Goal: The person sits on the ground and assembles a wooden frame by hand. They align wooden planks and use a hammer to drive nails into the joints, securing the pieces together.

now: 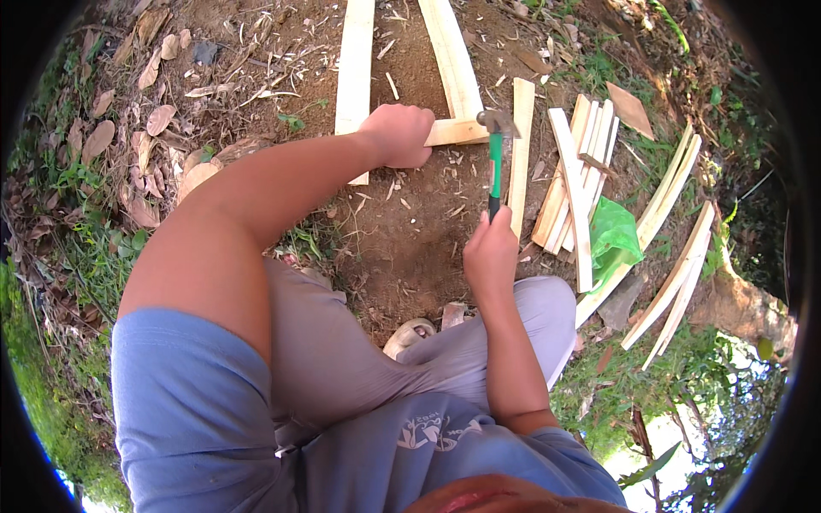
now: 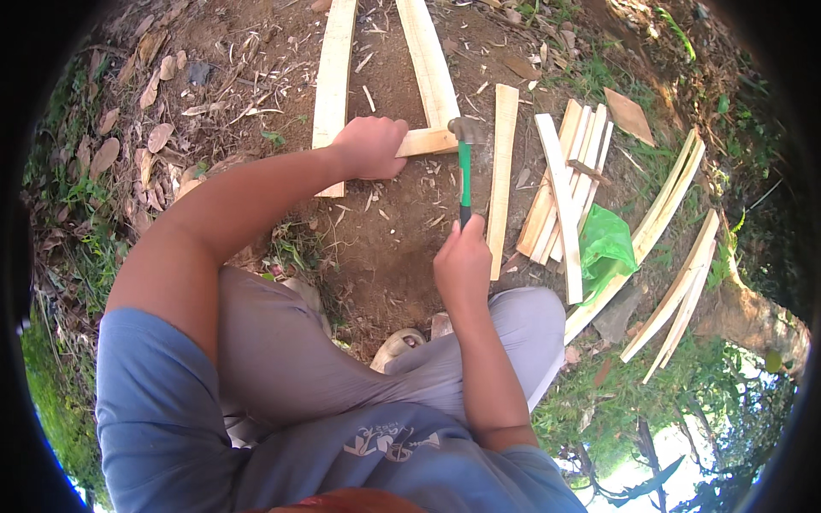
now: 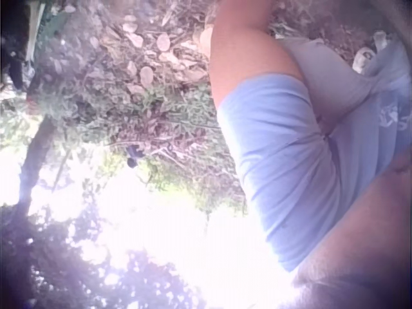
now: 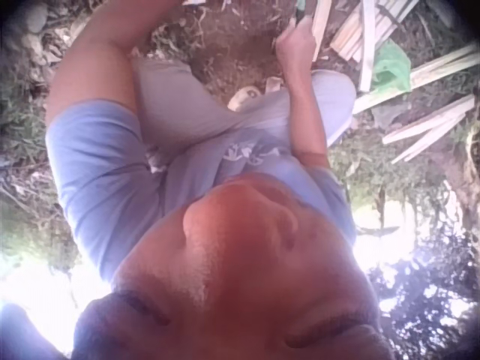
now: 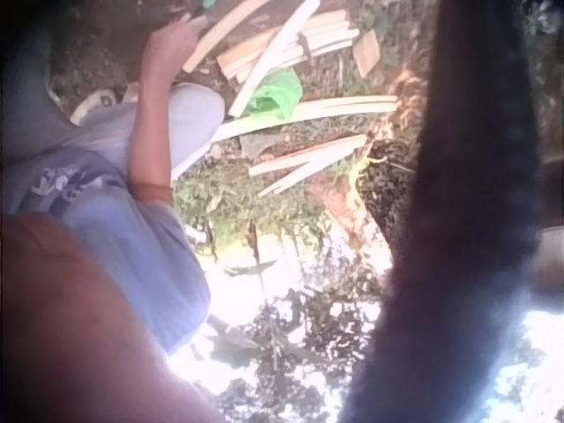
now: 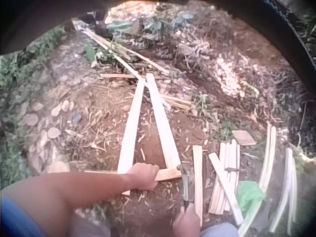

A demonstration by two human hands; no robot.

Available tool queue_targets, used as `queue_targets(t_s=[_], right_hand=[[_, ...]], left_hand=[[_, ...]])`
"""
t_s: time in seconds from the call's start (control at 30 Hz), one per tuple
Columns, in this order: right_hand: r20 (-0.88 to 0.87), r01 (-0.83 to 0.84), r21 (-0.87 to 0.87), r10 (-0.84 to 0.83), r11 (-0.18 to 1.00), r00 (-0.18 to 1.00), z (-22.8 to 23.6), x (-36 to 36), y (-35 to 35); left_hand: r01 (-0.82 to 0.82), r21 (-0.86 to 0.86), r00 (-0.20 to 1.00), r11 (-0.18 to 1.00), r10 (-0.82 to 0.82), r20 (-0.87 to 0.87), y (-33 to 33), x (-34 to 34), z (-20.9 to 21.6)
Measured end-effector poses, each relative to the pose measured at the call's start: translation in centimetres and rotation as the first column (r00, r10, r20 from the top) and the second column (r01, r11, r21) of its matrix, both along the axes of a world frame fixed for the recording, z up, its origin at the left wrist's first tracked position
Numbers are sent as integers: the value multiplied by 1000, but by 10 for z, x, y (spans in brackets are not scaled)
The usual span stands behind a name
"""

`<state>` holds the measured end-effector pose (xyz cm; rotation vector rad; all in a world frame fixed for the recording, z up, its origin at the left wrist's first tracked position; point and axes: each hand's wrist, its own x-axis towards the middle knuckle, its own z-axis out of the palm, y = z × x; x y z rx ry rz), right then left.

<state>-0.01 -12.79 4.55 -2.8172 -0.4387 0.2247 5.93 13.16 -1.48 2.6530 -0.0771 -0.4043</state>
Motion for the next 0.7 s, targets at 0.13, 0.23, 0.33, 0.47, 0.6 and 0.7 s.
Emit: queue_targets(t_s=[0.13,0.23,0.33,0.47,0.6,0.7], right_hand=[[150,42,378,-106,925,983,64,-4,21],[244,35,483,-173,875,954,61,-12,14],[281,-16,220,-47,975,959,7,-9,0],[-27,-65,64,67,996,997,0,-3,-1],[146,18,438,-91,899,985,68,-16,21],[162,62,508,-166,859,973,63,-21,16]], left_hand=[[-9,-25,999,1000,10,42,2,-1,-10],[-11,-25,998,1000,13,60,2,-1,-11],[-6,-7,1000,1000,6,-10,-1,1,0],[7,-8,1000,1000,-6,25,3,5,-4],[4,-19,1000,1000,-3,28,3,0,-10],[7,-27,1000,1000,-6,22,3,1,-5]])
